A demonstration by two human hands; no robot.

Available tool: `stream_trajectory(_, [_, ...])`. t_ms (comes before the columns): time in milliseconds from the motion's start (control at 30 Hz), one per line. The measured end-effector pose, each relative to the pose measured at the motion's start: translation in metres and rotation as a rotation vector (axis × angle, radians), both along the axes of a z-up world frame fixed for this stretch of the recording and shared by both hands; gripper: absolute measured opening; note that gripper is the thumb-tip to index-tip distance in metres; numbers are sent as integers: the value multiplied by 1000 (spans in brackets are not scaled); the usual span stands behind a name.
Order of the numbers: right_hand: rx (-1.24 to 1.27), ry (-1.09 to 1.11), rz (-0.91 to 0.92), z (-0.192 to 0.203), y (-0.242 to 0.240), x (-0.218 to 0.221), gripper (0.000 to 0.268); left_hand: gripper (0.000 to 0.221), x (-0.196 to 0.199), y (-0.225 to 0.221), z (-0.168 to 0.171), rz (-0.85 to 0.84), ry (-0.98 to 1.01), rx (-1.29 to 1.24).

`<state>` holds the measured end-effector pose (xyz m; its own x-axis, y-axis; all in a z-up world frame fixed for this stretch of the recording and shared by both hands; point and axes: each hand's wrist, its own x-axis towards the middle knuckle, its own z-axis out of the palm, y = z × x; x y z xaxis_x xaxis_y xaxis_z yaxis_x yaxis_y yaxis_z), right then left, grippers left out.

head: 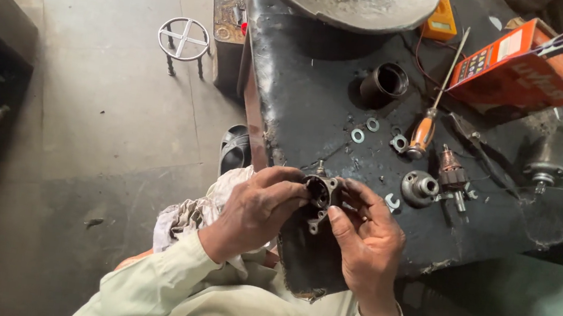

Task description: The person sits at a workbench in a motorcycle repair shop and works on a starter motor assembly. They use a screwdriver to work inside the motor housing, manipulate internal components by hand, pick up a wrench and pliers, and handle small parts and fasteners on the bench.

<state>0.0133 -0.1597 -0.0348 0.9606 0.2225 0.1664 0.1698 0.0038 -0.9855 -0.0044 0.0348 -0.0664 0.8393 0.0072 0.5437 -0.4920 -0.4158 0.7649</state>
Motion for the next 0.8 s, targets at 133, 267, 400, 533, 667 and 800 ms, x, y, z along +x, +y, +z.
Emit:
stream_trajectory(133, [8,5,-5,-5,-3,1,45,13,-4,-10,-3,58,83,-132])
stream_trajectory(267, [-76,-84,-18,9,7,-9,46,14,-5,-15,-8,89,45,-184])
stream_trajectory(400, [-494,-419,-77,19,11,-17,32,15,-5,-16,-9,133,9,-131])
stream_trajectory(533, [-703,-463,-181,21,11,-13,23,14,-1,-15,-7,115,47,-106])
stream_trajectory(667, [-777,-501,-195,26,12,-6,22,14,1,-17,-5,118,49,-110])
stream_trajectory(800, [-843,-475,-149,25,18,-1,20,14,1,-17,-1,142,13,-82])
